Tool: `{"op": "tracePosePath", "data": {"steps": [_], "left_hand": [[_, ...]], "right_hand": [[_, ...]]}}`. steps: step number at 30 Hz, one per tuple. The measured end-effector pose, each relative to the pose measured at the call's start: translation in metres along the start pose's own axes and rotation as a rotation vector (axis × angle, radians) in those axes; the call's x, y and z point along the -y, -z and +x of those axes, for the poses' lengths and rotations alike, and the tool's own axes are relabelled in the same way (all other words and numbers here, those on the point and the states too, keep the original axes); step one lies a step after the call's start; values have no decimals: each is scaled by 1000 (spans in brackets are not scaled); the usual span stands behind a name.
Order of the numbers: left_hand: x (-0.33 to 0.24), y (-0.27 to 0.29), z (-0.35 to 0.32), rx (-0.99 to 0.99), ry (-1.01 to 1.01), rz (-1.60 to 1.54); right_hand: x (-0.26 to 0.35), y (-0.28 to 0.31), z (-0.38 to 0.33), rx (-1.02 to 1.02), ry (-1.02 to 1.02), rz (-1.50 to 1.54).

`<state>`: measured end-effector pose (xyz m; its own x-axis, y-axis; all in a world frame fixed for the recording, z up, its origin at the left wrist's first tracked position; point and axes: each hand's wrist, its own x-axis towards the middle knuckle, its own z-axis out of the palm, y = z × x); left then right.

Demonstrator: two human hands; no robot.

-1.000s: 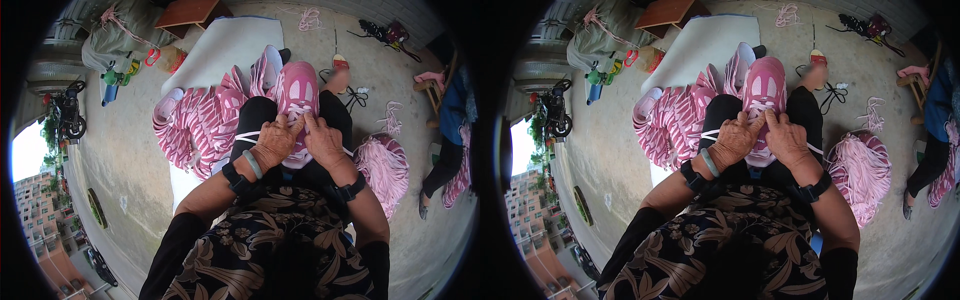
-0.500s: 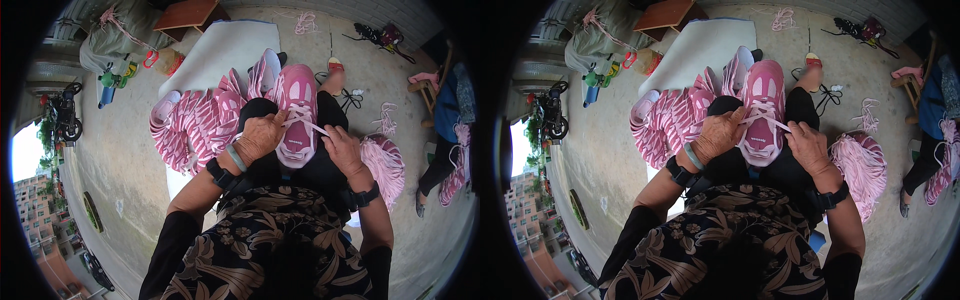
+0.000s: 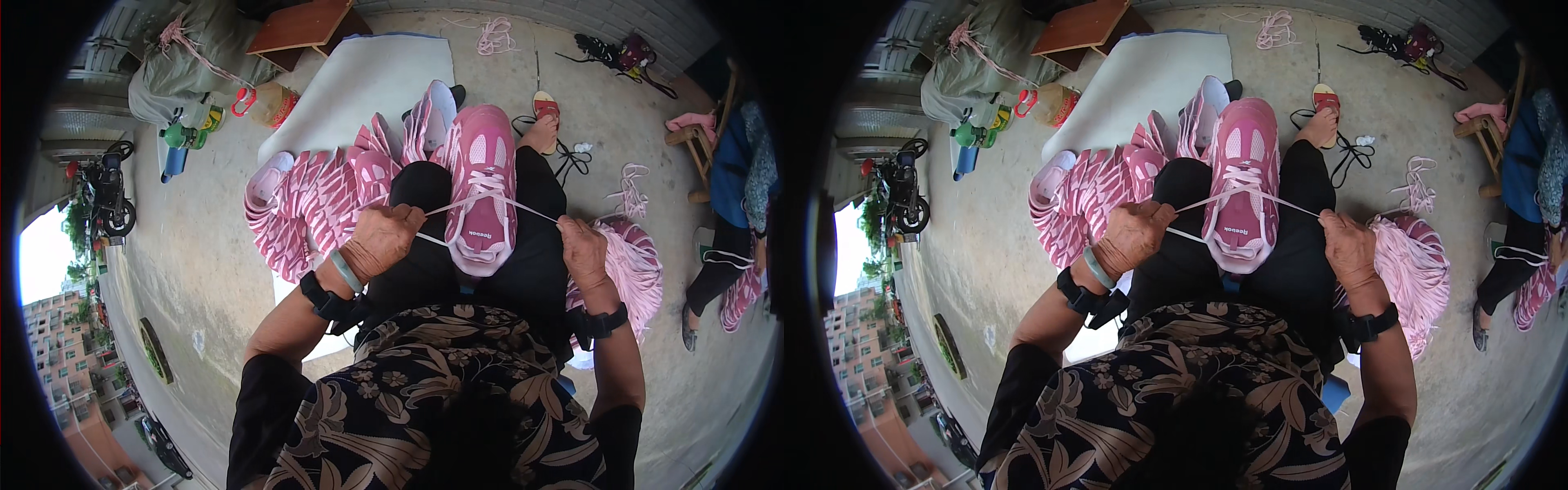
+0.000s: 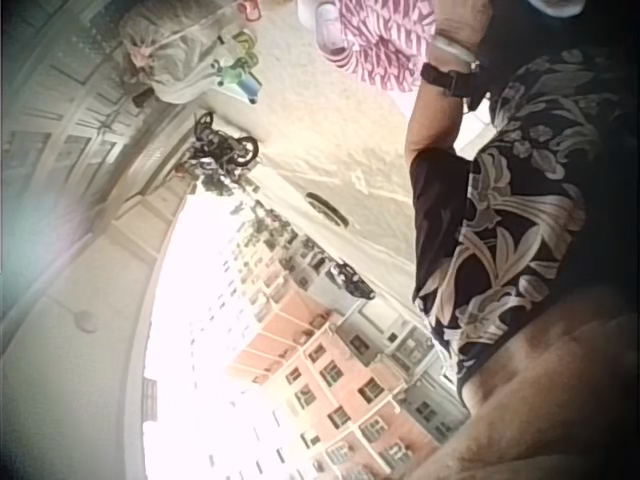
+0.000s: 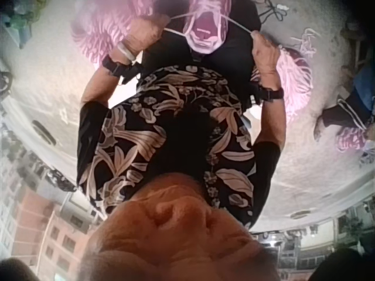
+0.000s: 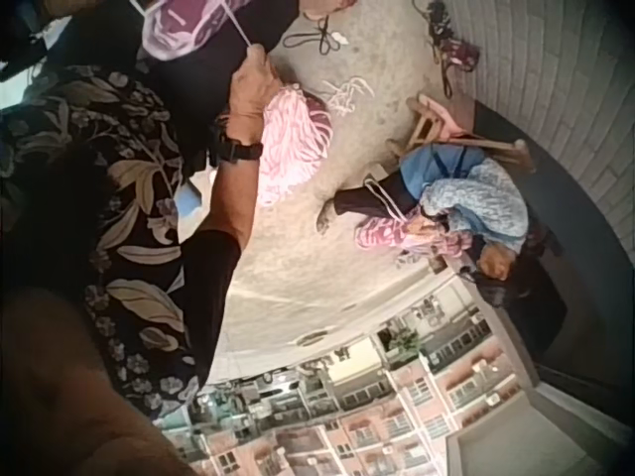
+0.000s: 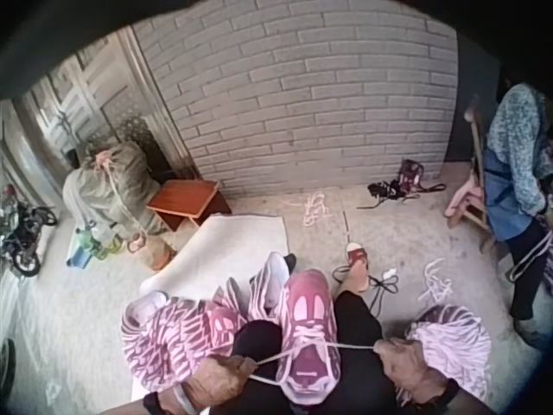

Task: The person threads pink shoelaces through the eyelets of a pink athletic shoe held in their lap. They pull the laces tight and tie them into a bow knot. The person repeats this process on a second shoe.

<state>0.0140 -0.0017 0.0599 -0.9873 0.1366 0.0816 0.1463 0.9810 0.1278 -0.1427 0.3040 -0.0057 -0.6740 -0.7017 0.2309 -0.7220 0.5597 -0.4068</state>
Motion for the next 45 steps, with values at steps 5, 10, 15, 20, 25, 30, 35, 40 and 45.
{"op": "tracePosePath", "data": {"steps": [5, 10, 15, 20, 25, 30, 35, 40, 45], "left_hand": [[35, -11, -55, -22, 156, -93], [121, 5, -149, -6, 402, 140], [198, 53, -242, 64, 758, 467], [257, 137, -303, 33, 996, 664], [272, 147, -269, -227, 1191, 252], [149, 41, -138, 163, 1226, -1097], [29, -2, -27, 606, 803, -1551], [-7, -30, 43, 378, 846, -1597], [-5, -52, 78, 61, 886, -1562]], "right_hand": [[-83, -2, -57, -57, -120, 20], [-228, 88, -162, -67, -364, -269], [-331, 236, -254, -80, -708, -511], [-384, 369, -275, -162, -530, -752], [-344, 283, -202, -571, -1156, -89], [-122, 57, -95, 123, -1035, 1169], [31, 5, 0, 399, -912, 1303], [46, -28, 47, 85, -771, 1229], [30, -51, 77, -91, -752, 1514]]}}
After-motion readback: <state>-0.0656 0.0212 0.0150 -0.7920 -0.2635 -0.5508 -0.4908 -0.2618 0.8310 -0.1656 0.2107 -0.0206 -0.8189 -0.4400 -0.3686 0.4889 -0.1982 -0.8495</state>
